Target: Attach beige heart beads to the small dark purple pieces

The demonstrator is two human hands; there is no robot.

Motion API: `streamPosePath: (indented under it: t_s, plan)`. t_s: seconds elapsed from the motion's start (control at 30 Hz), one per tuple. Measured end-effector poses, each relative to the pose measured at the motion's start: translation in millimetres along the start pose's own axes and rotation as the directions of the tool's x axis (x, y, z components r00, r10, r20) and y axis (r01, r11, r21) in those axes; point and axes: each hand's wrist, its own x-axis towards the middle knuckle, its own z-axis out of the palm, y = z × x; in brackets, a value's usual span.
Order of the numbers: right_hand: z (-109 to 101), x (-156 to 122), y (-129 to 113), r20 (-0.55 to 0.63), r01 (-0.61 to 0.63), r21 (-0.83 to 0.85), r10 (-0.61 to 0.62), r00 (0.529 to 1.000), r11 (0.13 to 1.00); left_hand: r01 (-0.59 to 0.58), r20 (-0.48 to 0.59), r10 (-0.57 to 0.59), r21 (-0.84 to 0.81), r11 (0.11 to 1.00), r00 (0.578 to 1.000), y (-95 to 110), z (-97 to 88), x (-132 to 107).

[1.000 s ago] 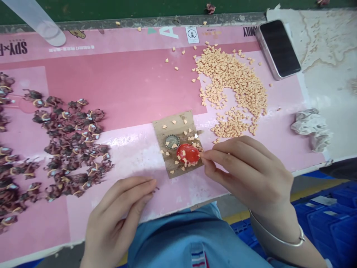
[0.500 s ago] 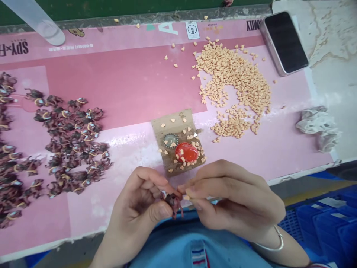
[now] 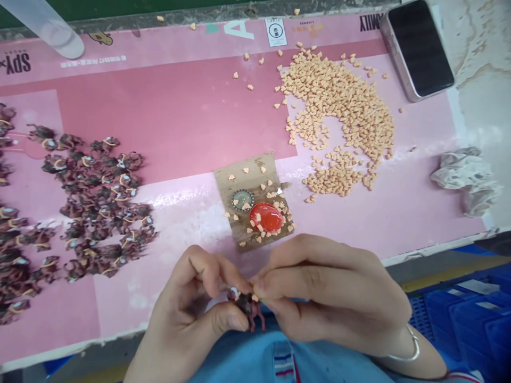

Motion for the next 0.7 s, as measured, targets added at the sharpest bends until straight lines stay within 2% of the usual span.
streamPosePath:
  t_s: [0.17, 0.23, 0.3, 0.4, 0.5, 0.53, 0.6, 0.67, 0.7]
  plan:
    - [-3.8, -0.6, -0.7, 0.050, 0.006, -0.046, -0.004, 0.999, 0.999, 0.008, -0.091, -0.015, -0.080, 0.997, 0.996, 0.2, 5.0, -2.9]
    - [-4.4, -2.8, -1.7, 0.086, 0.038, -0.126, -0.028, 0.996, 0.991, -0.024, -0.077, 0.018, -0.077, 0.997, 0.997, 0.1, 6.4, -3.8]
    - [-3.3, -6.3, -3.7, 0.074, 0.078, -0.205, -0.064, 0.995, 0.976, -0.080, -0.042, 0.078, -0.044, 0.996, 0.996, -0.8, 6.5, -3.1]
    - [-0.5, -10.1, -6.2, 0.088, 0.104, -0.270, -0.083, 0.993, 0.957, -0.212, -0.057, 0.216, 0.068, 0.975, 0.975, -2.6, 5.2, 1.6]
    - [-3.3, -9.3, -1.2, 0.089, 0.104, -0.317, -0.079, 0.993, 0.943, -0.327, -0.090, 0.367, 0.296, 0.898, 0.926, -1.1, 1.4, 6.3]
    - [-7.0, -8.6, 3.2, 0.053, 0.093, -0.339, -0.080, 0.995, 0.936, -0.354, -0.078, 0.411, 0.378, 0.855, 0.908, 0.6, -1.4, 6.4]
    - [-19.4, -8.2, 16.1, -0.097, 0.026, -0.405, -0.071, 0.993, 0.914, -0.395, -0.018, 0.472, 0.521, 0.757, 0.882, 5.3, -11.0, 3.9]
    - [-36.3, -10.9, 32.3, -0.259, -0.072, -0.482, -0.064, 0.964, 0.873, -0.379, 0.008, 0.487, 0.639, 0.670, 0.874, 10.5, -27.6, -0.4]
    - [-45.2, -13.4, 40.7, -0.289, -0.105, -0.530, -0.064, 0.955, 0.841, -0.352, -0.005, 0.496, 0.696, 0.625, 0.869, 13.0, -38.4, -1.7]
